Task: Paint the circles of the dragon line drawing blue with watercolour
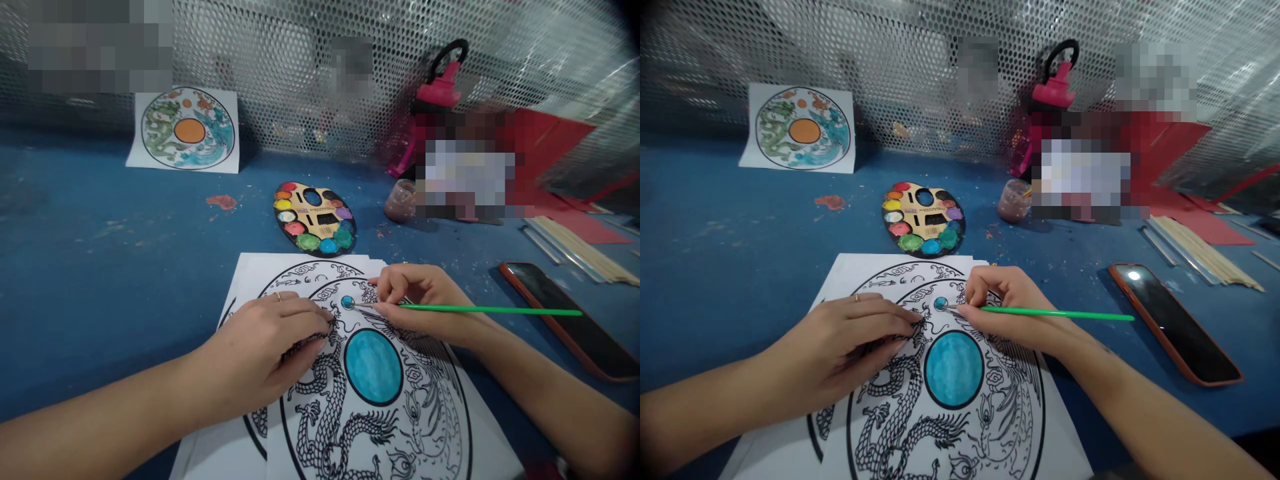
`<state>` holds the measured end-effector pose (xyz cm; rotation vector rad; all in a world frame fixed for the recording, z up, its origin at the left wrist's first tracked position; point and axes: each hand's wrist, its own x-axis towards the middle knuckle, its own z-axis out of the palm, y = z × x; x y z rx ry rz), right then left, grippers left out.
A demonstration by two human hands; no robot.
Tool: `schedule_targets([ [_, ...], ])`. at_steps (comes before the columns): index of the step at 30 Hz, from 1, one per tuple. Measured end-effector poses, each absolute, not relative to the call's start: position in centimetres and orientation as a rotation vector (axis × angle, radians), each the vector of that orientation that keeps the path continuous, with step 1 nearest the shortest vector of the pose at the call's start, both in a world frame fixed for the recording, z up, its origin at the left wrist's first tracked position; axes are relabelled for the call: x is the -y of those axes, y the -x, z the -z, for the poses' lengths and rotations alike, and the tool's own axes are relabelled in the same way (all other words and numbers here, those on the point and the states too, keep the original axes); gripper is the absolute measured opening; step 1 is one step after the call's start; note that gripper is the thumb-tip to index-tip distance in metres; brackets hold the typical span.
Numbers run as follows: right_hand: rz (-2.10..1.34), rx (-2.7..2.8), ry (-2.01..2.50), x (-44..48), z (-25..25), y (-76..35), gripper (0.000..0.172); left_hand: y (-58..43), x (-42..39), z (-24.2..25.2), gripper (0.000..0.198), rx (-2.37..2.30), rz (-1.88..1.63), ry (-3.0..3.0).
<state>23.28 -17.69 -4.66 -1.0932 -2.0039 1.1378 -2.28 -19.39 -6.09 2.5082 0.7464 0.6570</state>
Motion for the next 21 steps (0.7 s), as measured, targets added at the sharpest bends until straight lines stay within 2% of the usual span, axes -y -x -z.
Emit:
schedule_targets([
  [21,-1.102,2.098,1.071,17.56,4.52,-23.3,0.03,2.18,19.28,6.05,0.019,-0.758,-0.667,-2.51],
])
